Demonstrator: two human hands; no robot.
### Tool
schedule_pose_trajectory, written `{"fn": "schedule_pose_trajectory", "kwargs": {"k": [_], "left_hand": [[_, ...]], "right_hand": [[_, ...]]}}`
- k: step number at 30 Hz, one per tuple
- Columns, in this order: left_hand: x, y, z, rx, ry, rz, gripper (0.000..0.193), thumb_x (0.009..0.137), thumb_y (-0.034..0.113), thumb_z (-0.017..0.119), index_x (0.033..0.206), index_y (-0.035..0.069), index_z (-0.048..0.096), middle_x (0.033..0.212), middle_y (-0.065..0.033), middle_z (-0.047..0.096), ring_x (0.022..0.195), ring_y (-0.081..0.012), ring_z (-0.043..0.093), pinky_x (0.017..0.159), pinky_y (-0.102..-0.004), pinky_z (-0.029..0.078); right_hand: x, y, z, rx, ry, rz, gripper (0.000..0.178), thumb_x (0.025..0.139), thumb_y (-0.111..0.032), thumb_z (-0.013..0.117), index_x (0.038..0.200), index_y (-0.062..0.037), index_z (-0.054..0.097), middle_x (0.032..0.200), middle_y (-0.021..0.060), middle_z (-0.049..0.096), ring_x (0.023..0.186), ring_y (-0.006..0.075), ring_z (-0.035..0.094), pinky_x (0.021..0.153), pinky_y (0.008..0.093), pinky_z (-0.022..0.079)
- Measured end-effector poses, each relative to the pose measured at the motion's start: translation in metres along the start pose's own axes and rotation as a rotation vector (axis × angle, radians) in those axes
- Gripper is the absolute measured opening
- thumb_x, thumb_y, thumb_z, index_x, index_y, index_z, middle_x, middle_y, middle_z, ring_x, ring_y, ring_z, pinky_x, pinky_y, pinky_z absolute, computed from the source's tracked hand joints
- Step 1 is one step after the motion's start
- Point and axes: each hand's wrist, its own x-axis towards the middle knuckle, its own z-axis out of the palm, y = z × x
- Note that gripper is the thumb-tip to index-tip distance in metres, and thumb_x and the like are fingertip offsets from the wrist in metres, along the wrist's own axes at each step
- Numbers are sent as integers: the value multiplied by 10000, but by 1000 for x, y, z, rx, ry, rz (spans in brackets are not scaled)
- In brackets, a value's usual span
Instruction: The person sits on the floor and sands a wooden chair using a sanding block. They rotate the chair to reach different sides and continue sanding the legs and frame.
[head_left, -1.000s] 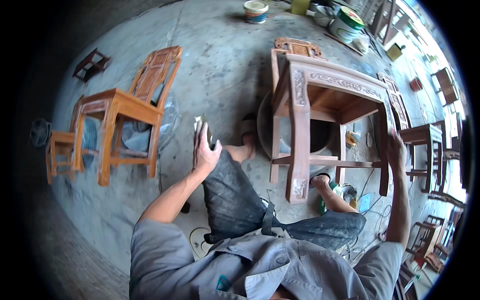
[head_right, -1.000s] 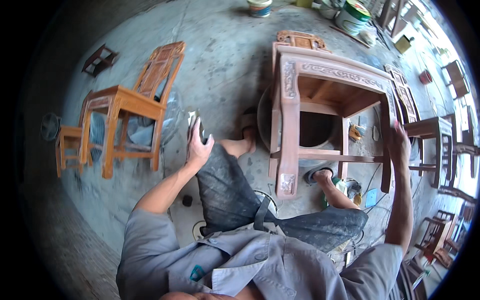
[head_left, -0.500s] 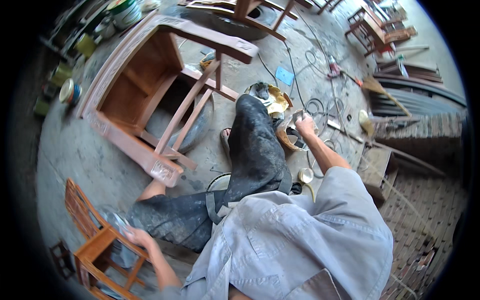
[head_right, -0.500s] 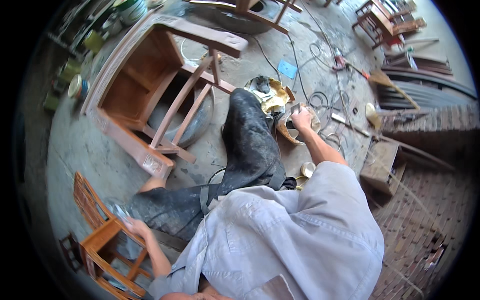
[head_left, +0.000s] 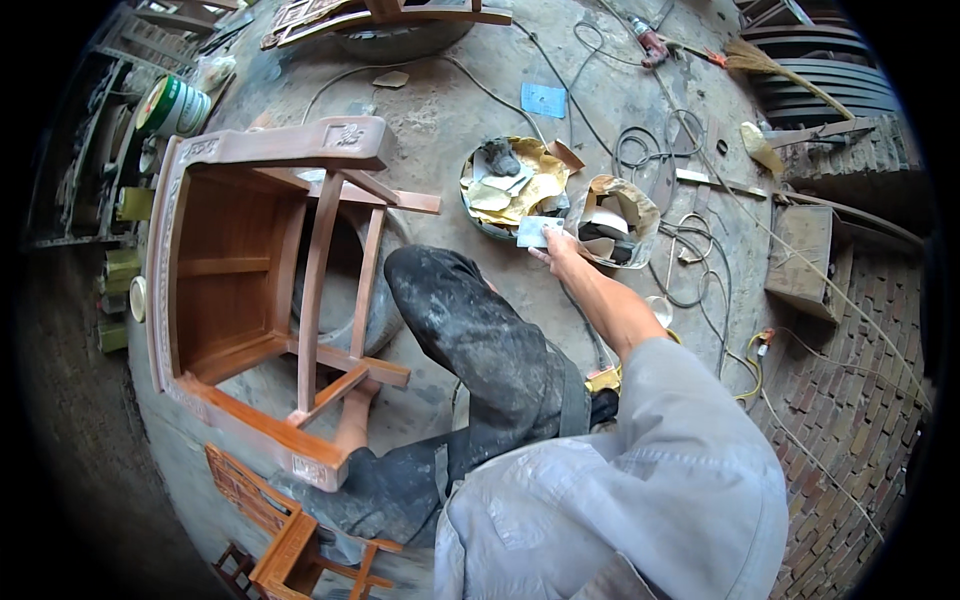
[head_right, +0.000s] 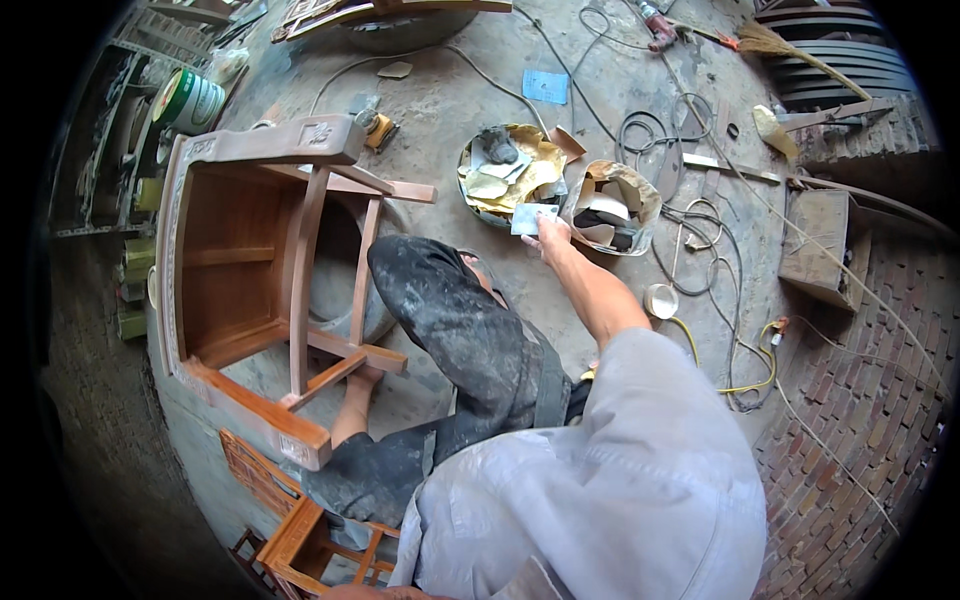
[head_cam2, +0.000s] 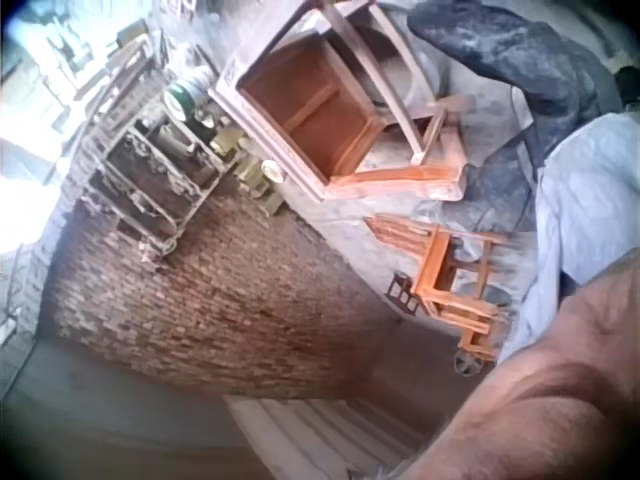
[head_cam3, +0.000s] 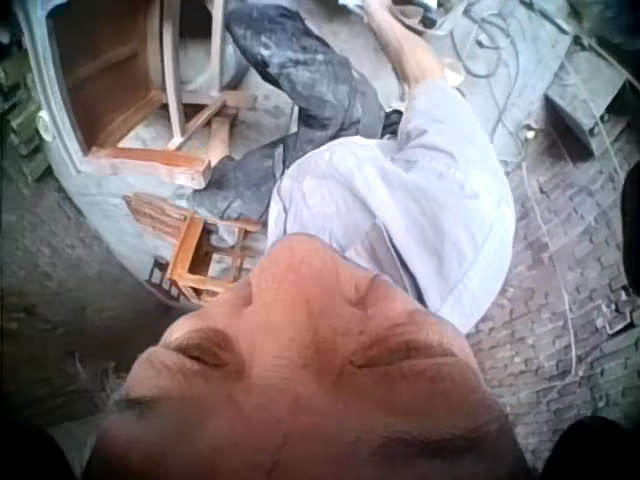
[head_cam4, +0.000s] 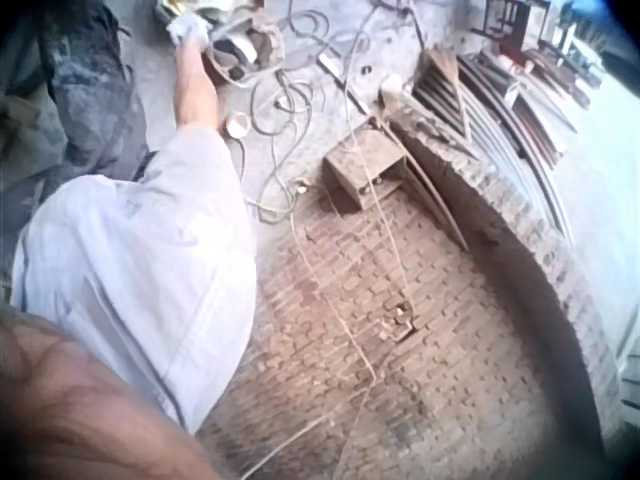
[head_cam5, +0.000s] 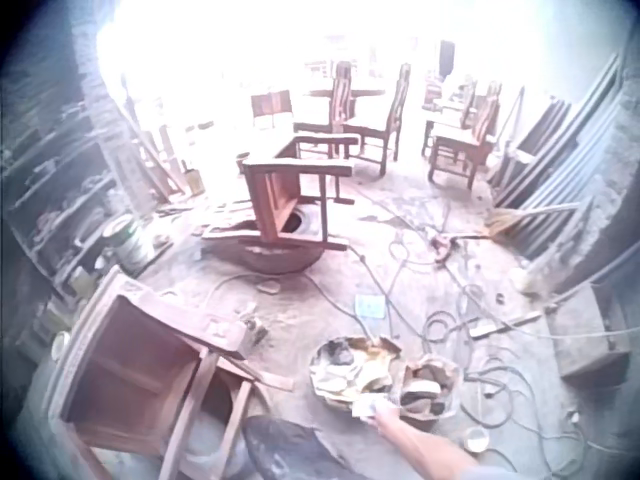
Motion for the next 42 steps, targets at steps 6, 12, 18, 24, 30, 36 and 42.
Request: {"fn": "schedule_pose_trajectory", "kwargs": {"k": [6,12,18,24,30,36,42], "left_hand": [[39,-28,15,178,-98,6,550,1040,391,482,1460,34,478,1503,-132,508,1317,-250,545,1104,-452,441],[-21,-17,18,-130,-177,-95,543,1037,391,488,1446,34,492,1484,-130,521,1309,-250,551,1098,-449,446],[-100,-9,32,-360,-244,-202,535,1034,392,494,1432,34,506,1464,-128,535,1301,-250,556,1091,-445,450],[-161,-4,40,-513,-298,-270,528,1030,393,500,1418,34,520,1445,-125,548,1293,-249,562,1085,-442,455],[-205,3,41,-650,-327,-339,521,1027,394,506,1404,35,534,1426,-123,562,1285,-249,568,1078,-439,459],[-269,29,52,-809,-351,-440,515,1024,395,512,1390,35,548,1406,-121,576,1277,-249,574,1071,-435,464],[-377,89,53,-1086,-319,-558,508,1020,395,518,1376,35,562,1387,-118,589,1269,-248,580,1065,-432,468]], "right_hand": [[58,39,28,227,303,99,304,999,-197,625,1263,-56,572,1206,109,647,1005,293,683,753,492,636],[99,67,20,247,366,188,398,966,-240,663,1296,-45,559,1190,131,661,930,339,706,694,476,638],[85,55,13,120,210,231,402,941,-197,674,1285,-35,544,1159,142,658,949,342,698,739,448,637],[99,53,2,24,77,271,313,962,-180,640,1237,-43,583,1074,136,698,904,303,711,725,401,637],[87,51,15,-59,162,215,295,967,-168,614,1233,-41,595,1100,124,702,878,264,740,585,331,593],[67,77,41,-217,350,132,298,897,-77,562,1154,67,602,961,176,730,645,245,740,424,335,507],[114,106,-8,77,111,162,416,992,-257,614,1281,17,493,1184,221,578,1014,377,608,778,540,581]]}}
